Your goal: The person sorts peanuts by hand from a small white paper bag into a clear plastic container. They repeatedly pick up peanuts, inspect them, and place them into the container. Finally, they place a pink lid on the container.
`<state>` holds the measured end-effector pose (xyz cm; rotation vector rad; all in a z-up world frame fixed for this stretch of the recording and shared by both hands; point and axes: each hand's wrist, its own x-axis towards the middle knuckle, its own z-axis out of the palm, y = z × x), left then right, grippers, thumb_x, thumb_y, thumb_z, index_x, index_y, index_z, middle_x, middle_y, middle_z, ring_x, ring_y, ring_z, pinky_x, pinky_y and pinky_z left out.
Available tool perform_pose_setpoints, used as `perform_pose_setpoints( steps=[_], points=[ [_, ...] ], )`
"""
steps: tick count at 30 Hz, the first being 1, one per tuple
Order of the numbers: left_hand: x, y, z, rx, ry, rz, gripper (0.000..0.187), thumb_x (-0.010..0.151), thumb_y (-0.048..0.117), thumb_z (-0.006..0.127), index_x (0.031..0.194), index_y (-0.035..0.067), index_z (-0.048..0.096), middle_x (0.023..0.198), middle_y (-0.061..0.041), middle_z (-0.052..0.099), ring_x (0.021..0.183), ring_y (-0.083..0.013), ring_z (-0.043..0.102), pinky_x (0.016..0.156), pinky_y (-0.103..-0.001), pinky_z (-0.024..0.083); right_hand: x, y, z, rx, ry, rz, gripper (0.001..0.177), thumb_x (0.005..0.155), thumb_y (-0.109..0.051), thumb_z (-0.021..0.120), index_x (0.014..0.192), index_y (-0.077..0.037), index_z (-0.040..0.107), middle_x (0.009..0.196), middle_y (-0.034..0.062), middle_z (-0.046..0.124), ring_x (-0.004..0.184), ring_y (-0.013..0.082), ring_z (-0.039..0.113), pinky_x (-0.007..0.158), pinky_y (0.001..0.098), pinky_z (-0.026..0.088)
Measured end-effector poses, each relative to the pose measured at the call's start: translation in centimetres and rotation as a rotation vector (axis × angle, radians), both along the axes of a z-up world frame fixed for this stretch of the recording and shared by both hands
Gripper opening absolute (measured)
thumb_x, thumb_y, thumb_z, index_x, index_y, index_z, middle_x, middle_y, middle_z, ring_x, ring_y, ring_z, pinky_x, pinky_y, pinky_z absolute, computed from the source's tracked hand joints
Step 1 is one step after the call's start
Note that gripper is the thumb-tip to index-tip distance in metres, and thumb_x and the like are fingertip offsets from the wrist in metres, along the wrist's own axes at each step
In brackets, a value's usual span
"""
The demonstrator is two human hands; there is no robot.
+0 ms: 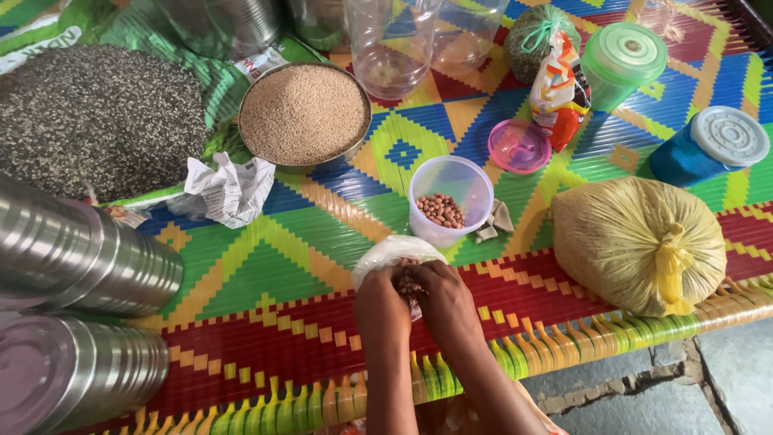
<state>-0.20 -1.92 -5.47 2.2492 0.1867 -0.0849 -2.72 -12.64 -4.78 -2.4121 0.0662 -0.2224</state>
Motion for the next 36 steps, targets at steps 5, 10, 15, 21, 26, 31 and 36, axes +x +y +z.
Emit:
perform_pose_setpoints(
  steps=[5, 10, 15, 21, 26, 31, 36],
  points=[
    [0.2, -0.2, 0.7, 0.004, -0.019, 0.002, 0.016, 0.087, 0.007, 0.067, 0.1, 0.005, 0.076, 0.104, -0.017, 0.074, 0.097, -0.0361, 0.072, 0.084, -0.047, 0.056, 0.0, 0.2, 0.7, 0.068, -0.015, -0.015, 0.03, 0.081, -0.001, 0.07, 0.111, -0.006, 0.074, 0.111, 0.0131, 0.071, 0.103, 0.0358, 0.068, 0.087, 0.0435, 0.055],
    [0.6, -0.3, 0.1, -0.035, 0.006, -0.004, 0.02, 0.084, 0.004, 0.069, 0.102, 0.006, 0.077, 0.104, -0.016, 0.075, 0.096, -0.0344, 0.073, 0.086, -0.045, 0.057, 0.1, 0.4, 1.1, 0.16, 0.082, -0.087, 0.026, 0.086, -0.005, 0.069, 0.111, -0.008, 0.075, 0.107, 0.0131, 0.073, 0.097, 0.0351, 0.072, 0.082, 0.0426, 0.057],
    [0.8, -0.3, -0.4, -0.14, 0.055, 0.004, 0.023, 0.082, 0.003, 0.073, 0.105, 0.006, 0.077, 0.102, -0.015, 0.077, 0.096, -0.032, 0.075, 0.085, -0.044, 0.058, 0.5, -0.3, 0.6, 0.266, 0.105, -0.112, 0.031, 0.083, -0.003, 0.069, 0.113, -0.008, 0.076, 0.108, 0.0131, 0.076, 0.099, 0.0289, 0.076, 0.084, 0.0381, 0.058],
    [1.3, 0.1, -0.4, -0.357, 0.103, -0.009, 0.028, 0.076, 0.006, 0.08, 0.104, 0.004, 0.076, 0.094, -0.015, 0.081, 0.088, -0.0243, 0.081, 0.08, -0.036, 0.062, 1.2, -2.1, -1.7, 0.57, 0.24, -0.156, 0.036, 0.082, 0.0, 0.069, 0.117, -0.002, 0.075, 0.105, 0.011, 0.081, 0.097, 0.0167, 0.077, 0.086, 0.0312, 0.059],
    [1.2, 0.6, 0.2, -0.335, 0.067, -0.027, 0.027, 0.077, 0.004, 0.08, 0.104, 0.004, 0.077, 0.096, -0.015, 0.079, 0.088, -0.0237, 0.08, 0.078, -0.035, 0.062, 1.4, -2.8, -3.5, 0.925, 0.364, -0.103, 0.04, 0.082, 0.005, 0.067, 0.122, 0.006, 0.07, 0.105, 0.0106, 0.078, 0.097, 0.0149, 0.072, 0.087, 0.0304, 0.057],
    [1.1, 1.0, 1.2, -0.402, 0.009, -0.091, 0.024, 0.077, 0.004, 0.079, 0.102, 0.004, 0.079, 0.102, -0.014, 0.079, 0.092, -0.0233, 0.08, 0.081, -0.034, 0.062, 1.2, -2.8, -4.6, 1.187, 0.437, -0.092, 0.041, 0.087, 0.002, 0.064, 0.127, 0.007, 0.065, 0.112, 0.0101, 0.075, 0.101, 0.015, 0.071, 0.091, 0.0292, 0.056],
    [0.8, 1.6, 3.0, -0.246, -0.058, -0.198, 0.025, 0.084, 0.004, 0.074, 0.107, 0.01, 0.081, 0.115, -0.012, 0.076, 0.104, -0.0261, 0.074, 0.09, -0.036, 0.058, 1.3, -2.9, -4.9, 1.405, 0.464, -0.107, 0.034, 0.093, 0.002, 0.059, 0.126, 0.009, 0.061, 0.109, 0.0115, 0.072, 0.097, 0.0179, 0.07, 0.09, 0.0326, 0.057]
  ],
)
